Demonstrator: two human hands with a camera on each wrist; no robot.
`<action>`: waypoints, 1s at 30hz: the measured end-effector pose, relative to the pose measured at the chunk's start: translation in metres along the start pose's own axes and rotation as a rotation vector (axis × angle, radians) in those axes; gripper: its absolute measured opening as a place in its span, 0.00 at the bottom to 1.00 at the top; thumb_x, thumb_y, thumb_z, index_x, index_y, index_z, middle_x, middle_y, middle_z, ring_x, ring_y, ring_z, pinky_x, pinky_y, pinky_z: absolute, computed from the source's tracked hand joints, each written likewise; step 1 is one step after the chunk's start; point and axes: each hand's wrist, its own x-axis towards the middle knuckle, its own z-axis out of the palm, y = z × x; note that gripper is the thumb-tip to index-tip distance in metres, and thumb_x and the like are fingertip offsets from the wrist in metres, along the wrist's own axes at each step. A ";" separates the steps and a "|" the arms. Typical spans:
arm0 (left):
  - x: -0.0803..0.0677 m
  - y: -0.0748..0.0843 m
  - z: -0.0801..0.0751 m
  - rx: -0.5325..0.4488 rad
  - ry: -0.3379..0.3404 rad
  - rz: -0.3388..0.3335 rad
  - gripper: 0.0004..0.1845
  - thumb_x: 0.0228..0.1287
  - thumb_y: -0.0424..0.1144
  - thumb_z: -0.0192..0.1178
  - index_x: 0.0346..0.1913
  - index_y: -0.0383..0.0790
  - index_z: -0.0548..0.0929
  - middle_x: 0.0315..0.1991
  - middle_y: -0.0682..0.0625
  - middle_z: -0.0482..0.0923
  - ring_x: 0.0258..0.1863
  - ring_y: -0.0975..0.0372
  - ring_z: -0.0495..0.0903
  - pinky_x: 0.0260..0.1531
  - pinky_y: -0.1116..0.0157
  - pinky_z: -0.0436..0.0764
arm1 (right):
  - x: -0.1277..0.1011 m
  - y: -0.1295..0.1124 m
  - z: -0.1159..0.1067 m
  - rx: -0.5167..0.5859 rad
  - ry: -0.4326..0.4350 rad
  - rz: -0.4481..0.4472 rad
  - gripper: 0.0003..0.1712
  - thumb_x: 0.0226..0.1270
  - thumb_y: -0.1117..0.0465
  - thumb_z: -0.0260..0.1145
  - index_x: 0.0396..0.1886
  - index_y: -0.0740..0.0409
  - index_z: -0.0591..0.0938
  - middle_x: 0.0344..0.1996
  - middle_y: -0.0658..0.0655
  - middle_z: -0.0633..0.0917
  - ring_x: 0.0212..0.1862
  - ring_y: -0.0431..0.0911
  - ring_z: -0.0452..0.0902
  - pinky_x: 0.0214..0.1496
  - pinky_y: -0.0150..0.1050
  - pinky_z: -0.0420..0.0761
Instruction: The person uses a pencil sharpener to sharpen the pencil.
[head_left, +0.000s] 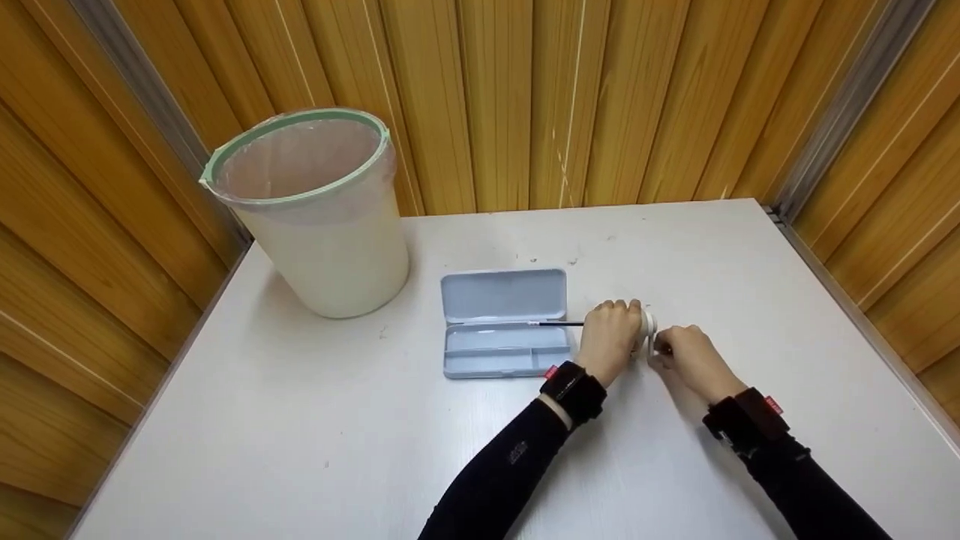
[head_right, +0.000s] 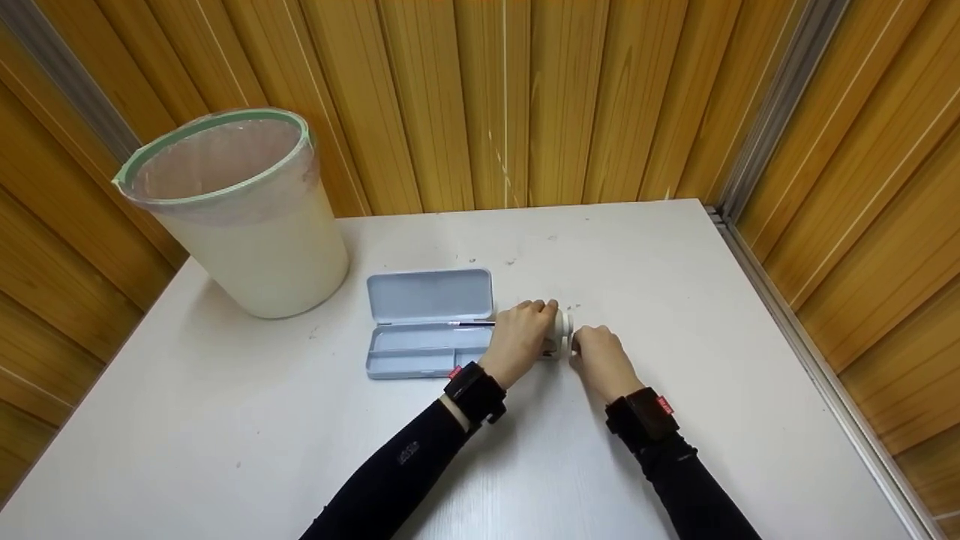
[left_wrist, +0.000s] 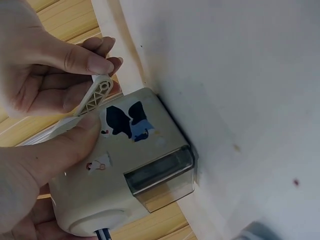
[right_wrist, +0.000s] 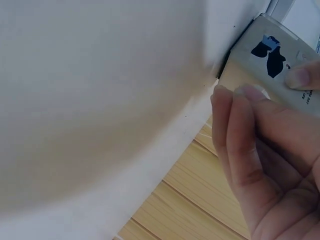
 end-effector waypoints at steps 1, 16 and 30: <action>0.000 0.000 0.000 -0.006 -0.005 -0.001 0.07 0.59 0.39 0.63 0.40 0.52 0.85 0.31 0.59 0.85 0.29 0.69 0.82 0.28 0.75 0.81 | -0.001 0.000 -0.001 0.008 -0.005 0.002 0.04 0.47 0.75 0.68 0.21 0.64 0.84 0.19 0.55 0.84 0.24 0.43 0.73 0.28 0.37 0.74; 0.000 0.008 -0.002 -0.047 -0.040 -0.015 0.08 0.58 0.39 0.65 0.41 0.52 0.85 0.31 0.58 0.85 0.29 0.68 0.82 0.29 0.74 0.81 | -0.012 -0.002 -0.009 0.014 -0.009 -0.010 0.04 0.49 0.75 0.71 0.23 0.65 0.85 0.21 0.56 0.86 0.25 0.45 0.78 0.29 0.36 0.77; 0.002 0.000 -0.001 -0.052 -0.028 0.008 0.06 0.59 0.42 0.63 0.39 0.51 0.84 0.32 0.58 0.85 0.30 0.67 0.83 0.30 0.72 0.81 | -0.010 -0.018 -0.037 0.020 0.015 -0.050 0.03 0.55 0.74 0.70 0.26 0.66 0.84 0.21 0.56 0.86 0.25 0.40 0.78 0.26 0.30 0.74</action>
